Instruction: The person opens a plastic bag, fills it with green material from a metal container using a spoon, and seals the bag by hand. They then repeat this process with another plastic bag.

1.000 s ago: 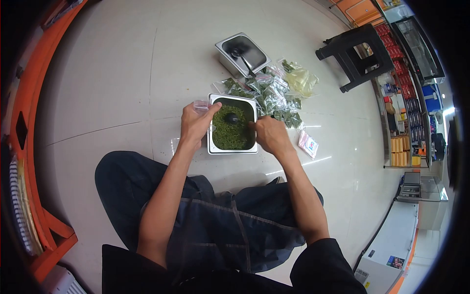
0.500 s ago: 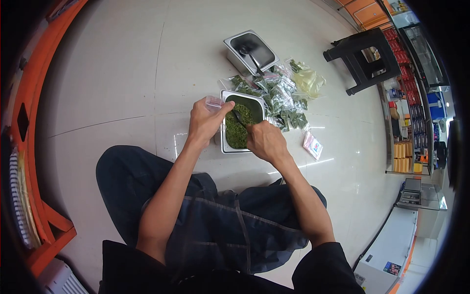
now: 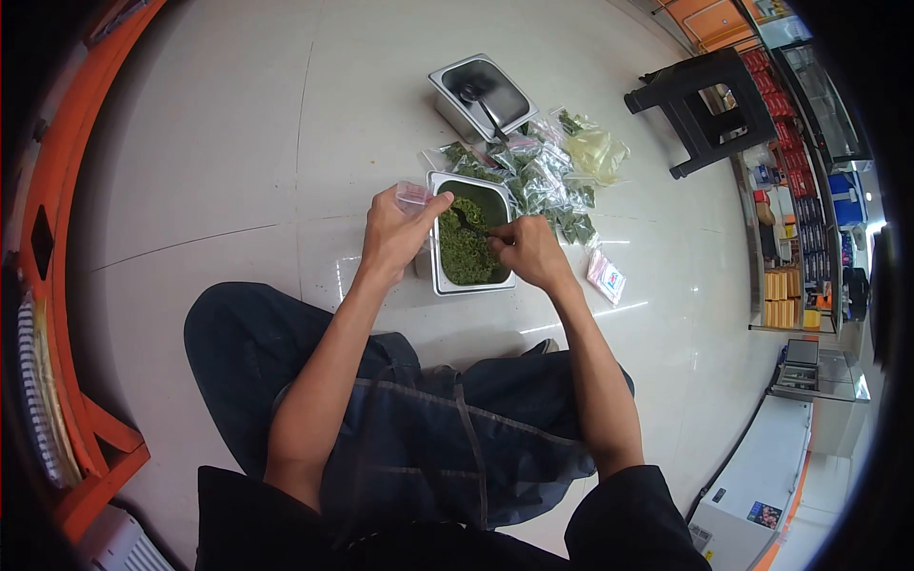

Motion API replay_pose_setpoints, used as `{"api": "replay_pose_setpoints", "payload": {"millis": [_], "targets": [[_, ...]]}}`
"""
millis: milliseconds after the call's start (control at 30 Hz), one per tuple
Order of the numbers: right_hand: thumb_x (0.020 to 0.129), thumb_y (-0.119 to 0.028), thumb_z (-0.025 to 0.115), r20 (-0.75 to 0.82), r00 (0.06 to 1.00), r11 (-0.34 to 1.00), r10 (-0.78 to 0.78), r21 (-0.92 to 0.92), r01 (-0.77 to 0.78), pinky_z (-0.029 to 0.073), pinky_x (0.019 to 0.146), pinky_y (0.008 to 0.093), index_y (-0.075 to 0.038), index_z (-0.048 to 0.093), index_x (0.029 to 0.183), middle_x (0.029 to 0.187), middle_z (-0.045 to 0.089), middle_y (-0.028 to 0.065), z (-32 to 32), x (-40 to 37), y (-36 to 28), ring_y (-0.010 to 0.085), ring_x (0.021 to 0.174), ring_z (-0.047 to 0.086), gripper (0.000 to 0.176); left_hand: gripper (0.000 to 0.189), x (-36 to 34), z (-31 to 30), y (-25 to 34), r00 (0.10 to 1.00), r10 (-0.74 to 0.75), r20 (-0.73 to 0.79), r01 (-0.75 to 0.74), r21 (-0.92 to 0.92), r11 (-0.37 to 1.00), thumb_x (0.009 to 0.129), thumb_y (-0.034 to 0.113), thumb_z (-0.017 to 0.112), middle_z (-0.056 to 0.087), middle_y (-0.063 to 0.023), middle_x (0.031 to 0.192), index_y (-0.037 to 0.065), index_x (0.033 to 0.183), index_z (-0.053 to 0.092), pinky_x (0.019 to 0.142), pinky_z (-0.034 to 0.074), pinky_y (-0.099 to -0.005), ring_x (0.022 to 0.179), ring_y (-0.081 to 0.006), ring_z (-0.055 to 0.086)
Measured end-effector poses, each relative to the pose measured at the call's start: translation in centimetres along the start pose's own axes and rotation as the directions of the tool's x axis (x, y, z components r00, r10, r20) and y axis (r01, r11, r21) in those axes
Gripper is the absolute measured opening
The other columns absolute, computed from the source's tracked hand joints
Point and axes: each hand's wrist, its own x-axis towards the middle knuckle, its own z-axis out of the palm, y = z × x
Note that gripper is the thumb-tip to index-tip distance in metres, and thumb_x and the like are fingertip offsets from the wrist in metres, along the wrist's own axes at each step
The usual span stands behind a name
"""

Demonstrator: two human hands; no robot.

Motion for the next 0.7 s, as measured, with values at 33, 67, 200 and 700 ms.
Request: {"api": "replay_pose_setpoints", "payload": {"millis": [33, 67, 200, 700], "targets": [[0.083, -0.014, 0.066, 0.023, 1.0, 0.997, 0.0, 0.071, -0.002, 0.056, 0.08, 0.0497, -0.004, 0.077, 0.095, 0.083, 0.069, 0.0253, 0.1, 0.2, 0.4, 0.0418, 0.083, 0.069, 0.019, 0.034, 0.0, 0.0, 0.0, 1.0, 0.0, 0.002, 0.0, -0.001, 1.0, 0.082, 0.027, 0.084, 0.058, 0.0006, 0.072, 0.0, 0.092, 0.066, 0.052, 0.041, -0.0244, 0.06, -0.0071, 0.051], [0.083, -0.014, 0.066, 0.022, 1.0, 0.998, 0.002, 0.07, -0.004, 0.056, 0.08, 0.0497, -0.004, 0.077, 0.095, 0.083, 0.069, 0.0253, 0.5, 0.2, 0.7, 0.0418, 0.083, 0.069, 0.019, 0.035, 0.0, -0.1, 0.1, 1.0, -0.007, 0.0, 0.007, 0.003, 1.0, 0.083, 0.028, 0.084, 0.058, 0.0001, 0.073, 0.0, 0.093, 0.066, 0.053, 0.042, -0.0248, 0.06, -0.0075, 0.051], [0.083, -0.009, 0.066, -0.069, 0.996, 0.977, -0.058, -0.21, 0.043, 0.054, 0.076, 0.0449, -0.002, 0.077, 0.101, 0.084, 0.069, 0.0216, 1.7, 0.4, 2.1, 0.0383, 0.082, 0.068, 0.022, 0.037, -0.1, -0.1, 0.3, 0.999, -0.017, -0.031, 0.018, 0.025, 1.0, 0.083, 0.028, 0.084, 0.058, -0.0011, 0.074, -0.001, 0.095, 0.065, 0.053, 0.046, -0.0261, 0.061, -0.0088, 0.053], [0.085, -0.002, 0.068, -0.187, 0.972, 0.971, -0.143, 0.165, 0.174, 0.053, 0.076, 0.0394, 0.001, 0.076, 0.101, 0.09, 0.067, 0.0177, 3.4, 1.9, 3.5, 0.0334, 0.083, 0.067, 0.018, 0.04, 0.1, -0.6, 0.4, 0.995, -0.061, -0.074, 0.066, 0.073, 0.995, 0.079, 0.031, 0.083, 0.072, -0.0132, 0.087, -0.004, 0.093, 0.07, 0.073, 0.052, -0.0348, 0.078, -0.0204, 0.066]]}}
